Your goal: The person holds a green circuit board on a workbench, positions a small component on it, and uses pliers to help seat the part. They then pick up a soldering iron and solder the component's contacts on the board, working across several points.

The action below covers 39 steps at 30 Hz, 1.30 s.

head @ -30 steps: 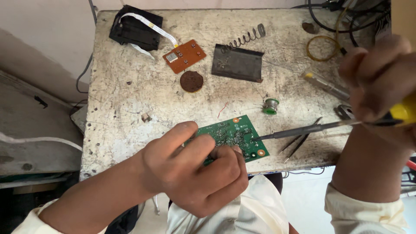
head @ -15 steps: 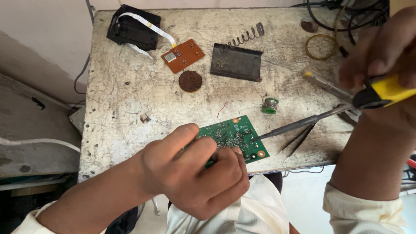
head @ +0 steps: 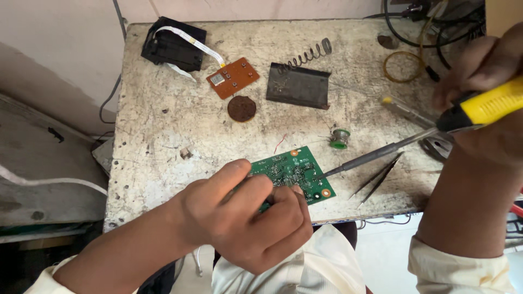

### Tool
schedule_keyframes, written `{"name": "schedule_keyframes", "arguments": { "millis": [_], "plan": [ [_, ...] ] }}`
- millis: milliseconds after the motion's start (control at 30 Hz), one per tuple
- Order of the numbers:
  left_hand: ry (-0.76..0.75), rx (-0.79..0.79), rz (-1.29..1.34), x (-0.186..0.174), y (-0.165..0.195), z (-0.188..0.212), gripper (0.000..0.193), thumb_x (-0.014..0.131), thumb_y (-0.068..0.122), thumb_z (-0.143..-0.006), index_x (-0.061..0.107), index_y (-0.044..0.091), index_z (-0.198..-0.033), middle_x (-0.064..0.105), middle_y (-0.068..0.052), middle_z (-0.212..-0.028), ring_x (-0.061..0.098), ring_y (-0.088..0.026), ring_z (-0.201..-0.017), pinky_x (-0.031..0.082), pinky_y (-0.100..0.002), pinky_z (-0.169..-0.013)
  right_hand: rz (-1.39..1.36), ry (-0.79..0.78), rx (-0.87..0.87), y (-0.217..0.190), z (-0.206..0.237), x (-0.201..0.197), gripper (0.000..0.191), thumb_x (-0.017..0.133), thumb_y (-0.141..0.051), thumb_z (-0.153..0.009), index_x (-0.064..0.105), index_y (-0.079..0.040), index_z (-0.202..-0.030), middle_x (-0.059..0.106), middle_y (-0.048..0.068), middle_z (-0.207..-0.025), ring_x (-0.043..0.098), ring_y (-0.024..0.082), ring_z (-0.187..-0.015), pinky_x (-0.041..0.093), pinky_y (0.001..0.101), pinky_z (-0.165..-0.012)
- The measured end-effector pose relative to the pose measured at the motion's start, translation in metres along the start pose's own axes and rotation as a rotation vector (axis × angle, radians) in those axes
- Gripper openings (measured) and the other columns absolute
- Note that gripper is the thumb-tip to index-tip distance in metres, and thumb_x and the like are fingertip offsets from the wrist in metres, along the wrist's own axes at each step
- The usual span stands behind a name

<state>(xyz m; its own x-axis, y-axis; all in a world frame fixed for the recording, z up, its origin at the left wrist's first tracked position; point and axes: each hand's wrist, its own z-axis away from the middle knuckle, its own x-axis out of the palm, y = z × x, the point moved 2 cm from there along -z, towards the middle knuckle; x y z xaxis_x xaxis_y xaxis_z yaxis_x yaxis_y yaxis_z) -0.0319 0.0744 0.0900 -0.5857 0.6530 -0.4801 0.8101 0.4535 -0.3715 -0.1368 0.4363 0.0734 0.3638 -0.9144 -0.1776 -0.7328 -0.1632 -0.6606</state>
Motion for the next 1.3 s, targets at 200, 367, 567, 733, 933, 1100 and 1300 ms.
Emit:
{"name": "schedule_keyframes", "arguments": {
  "millis": [200, 367, 567, 733, 933, 1100, 1300],
  "plan": [
    [-0.003, -0.024, 0.005, 0.002, 0.002, -0.002, 0.026, 0.063, 0.000, -0.088, 0.052, 0.014, -0.069, 0.038, 0.003, -0.069, 0.038, -0.009, -0.058, 0.038, -0.026, -0.054, -0.098, -0.096, -0.004, 0.001, -0.010, 0.004, 0.017, 0.067, -0.029, -0.099, 0.058, -0.022, -0.112, 0.064, -0.001, -0.102, 0.073, 0.012, -0.082, 0.067, 0.0278, -0.074],
    [0.002, -0.008, -0.016, 0.001, 0.001, -0.001, 0.023, 0.063, -0.001, -0.087, 0.055, 0.014, -0.071, 0.038, 0.003, -0.070, 0.039, -0.009, -0.058, 0.039, -0.026, -0.054, -0.054, -0.014, 0.002, 0.007, 0.000, -0.001, 0.016, 0.065, -0.025, -0.101, 0.058, -0.021, -0.115, 0.063, -0.001, -0.096, 0.071, 0.013, -0.078, 0.066, 0.0284, -0.072],
    [0.006, 0.001, -0.029, 0.001, 0.000, -0.001, 0.022, 0.063, -0.001, -0.086, 0.055, 0.014, -0.072, 0.039, 0.004, -0.071, 0.039, -0.009, -0.059, 0.040, -0.025, -0.055, -0.064, -0.008, -0.042, 0.013, -0.003, -0.006, 0.024, 0.069, -0.032, -0.095, 0.062, -0.017, -0.111, 0.063, 0.000, -0.098, 0.071, 0.013, -0.077, 0.063, 0.0276, -0.070],
    [0.017, 0.009, -0.026, 0.002, 0.000, 0.000, 0.023, 0.063, -0.001, -0.088, 0.054, 0.014, -0.072, 0.039, 0.004, -0.071, 0.040, -0.008, -0.059, 0.040, -0.025, -0.055, -0.020, -0.065, -0.076, 0.010, -0.009, -0.003, 0.028, 0.070, -0.036, -0.093, 0.057, -0.019, -0.111, 0.060, -0.001, -0.099, 0.070, 0.011, -0.077, 0.065, 0.0254, -0.069],
    [0.012, 0.050, -0.073, 0.003, 0.001, 0.000, 0.025, 0.063, -0.001, -0.088, 0.053, 0.014, -0.072, 0.036, 0.004, -0.071, 0.038, -0.008, -0.059, 0.037, -0.024, -0.055, -0.014, -0.029, 0.020, 0.002, -0.010, 0.011, 0.035, 0.072, -0.042, -0.094, 0.060, -0.010, -0.102, 0.063, 0.000, -0.089, 0.069, 0.010, -0.075, 0.063, 0.0236, -0.073],
    [-0.005, 0.069, -0.096, 0.003, 0.000, 0.002, 0.026, 0.062, -0.002, -0.085, 0.051, 0.015, -0.069, 0.033, 0.004, -0.068, 0.036, -0.008, -0.056, 0.038, -0.025, -0.053, 0.074, -0.118, -0.071, -0.006, -0.016, 0.009, 0.038, 0.073, -0.048, -0.093, 0.065, -0.011, -0.099, 0.063, -0.002, -0.095, 0.069, 0.009, -0.082, 0.067, 0.0244, -0.077],
    [0.006, 0.064, -0.113, 0.006, 0.001, 0.006, 0.024, 0.063, 0.000, -0.086, 0.052, 0.014, -0.071, 0.034, 0.003, -0.072, 0.039, -0.008, -0.060, 0.041, -0.026, -0.057, 0.059, -0.215, -0.018, -0.005, -0.009, -0.007, 0.028, 0.072, -0.040, -0.094, 0.070, -0.014, -0.104, 0.066, -0.001, -0.096, 0.069, 0.007, -0.080, 0.064, 0.0248, -0.079]
  ]
}}
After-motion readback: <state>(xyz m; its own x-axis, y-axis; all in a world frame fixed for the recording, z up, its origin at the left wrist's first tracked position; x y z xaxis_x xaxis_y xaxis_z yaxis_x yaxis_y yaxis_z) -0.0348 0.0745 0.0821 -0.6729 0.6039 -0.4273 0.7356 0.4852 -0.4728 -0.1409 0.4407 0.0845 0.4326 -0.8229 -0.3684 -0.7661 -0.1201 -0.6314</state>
